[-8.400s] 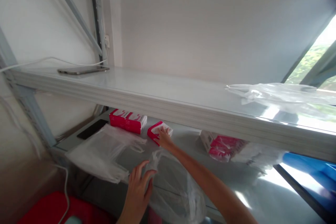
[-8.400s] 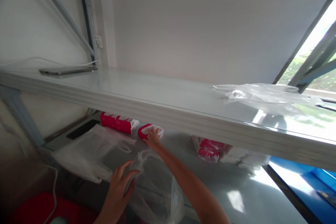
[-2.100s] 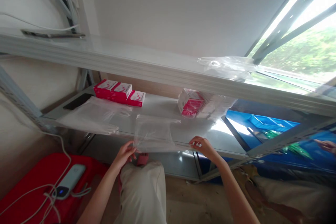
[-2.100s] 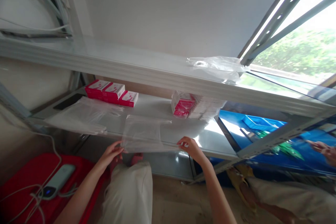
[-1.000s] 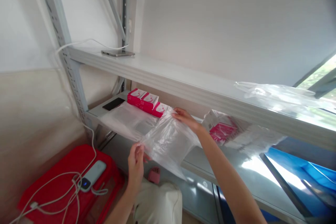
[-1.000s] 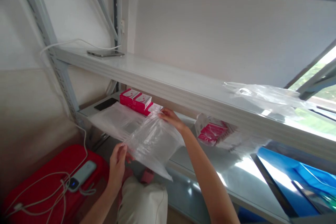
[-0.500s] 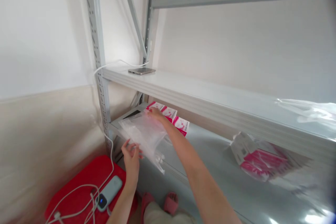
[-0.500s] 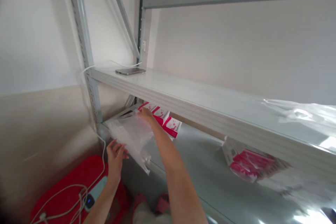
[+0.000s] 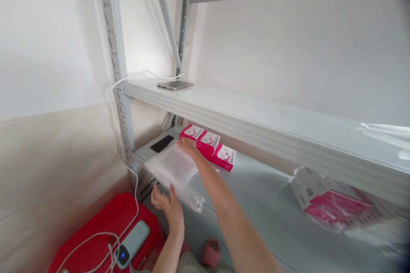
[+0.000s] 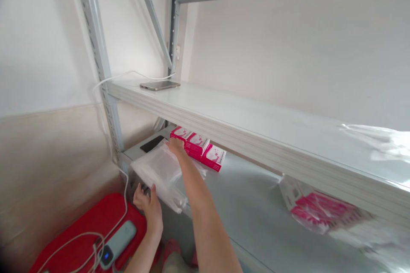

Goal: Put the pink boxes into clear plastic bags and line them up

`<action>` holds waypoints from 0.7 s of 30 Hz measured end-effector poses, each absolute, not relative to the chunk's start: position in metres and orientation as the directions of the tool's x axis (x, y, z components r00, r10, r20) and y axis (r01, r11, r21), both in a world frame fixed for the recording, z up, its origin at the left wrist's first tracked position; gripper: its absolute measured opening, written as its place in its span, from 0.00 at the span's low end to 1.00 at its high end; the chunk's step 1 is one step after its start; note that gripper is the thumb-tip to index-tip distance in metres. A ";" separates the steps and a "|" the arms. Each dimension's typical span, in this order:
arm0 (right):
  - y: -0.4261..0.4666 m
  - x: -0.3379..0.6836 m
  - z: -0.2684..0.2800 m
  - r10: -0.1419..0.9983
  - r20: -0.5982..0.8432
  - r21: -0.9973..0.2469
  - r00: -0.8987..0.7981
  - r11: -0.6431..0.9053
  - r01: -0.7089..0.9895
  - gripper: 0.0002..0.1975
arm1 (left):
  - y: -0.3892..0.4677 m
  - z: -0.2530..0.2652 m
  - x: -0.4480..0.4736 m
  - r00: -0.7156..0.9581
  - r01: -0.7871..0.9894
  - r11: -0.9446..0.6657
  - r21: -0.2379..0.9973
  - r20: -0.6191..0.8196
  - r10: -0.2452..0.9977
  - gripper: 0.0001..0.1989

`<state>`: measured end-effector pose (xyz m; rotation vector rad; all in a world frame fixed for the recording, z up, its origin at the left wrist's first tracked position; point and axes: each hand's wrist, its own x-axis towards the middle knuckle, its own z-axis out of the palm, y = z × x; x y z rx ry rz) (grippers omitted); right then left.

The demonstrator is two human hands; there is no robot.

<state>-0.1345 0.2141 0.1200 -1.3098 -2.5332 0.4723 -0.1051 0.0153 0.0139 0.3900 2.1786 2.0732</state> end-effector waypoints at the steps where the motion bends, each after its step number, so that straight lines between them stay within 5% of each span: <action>1: 0.213 -0.134 0.120 0.825 0.076 -0.375 -0.561 0.545 0.750 0.24 | 0.017 0.013 -0.102 -0.960 0.095 0.043 0.995 0.080 0.268 0.34; 8: 0.203 -0.087 0.128 0.769 0.246 -0.271 -0.590 0.639 0.720 0.22 | 0.017 0.017 -0.091 -0.905 -0.093 -0.009 0.996 -0.081 0.417 0.40; 16: 0.171 0.010 0.092 0.769 0.114 -0.077 -0.629 0.638 0.766 0.48 | 0.004 0.020 -0.075 -0.861 -0.213 -0.004 0.977 -0.186 0.474 0.41; 21: 0.154 0.006 0.071 0.811 0.109 0.080 -0.575 0.570 0.818 0.28 | 0.013 0.006 -0.059 -0.860 -0.142 0.008 0.990 -0.127 0.493 0.39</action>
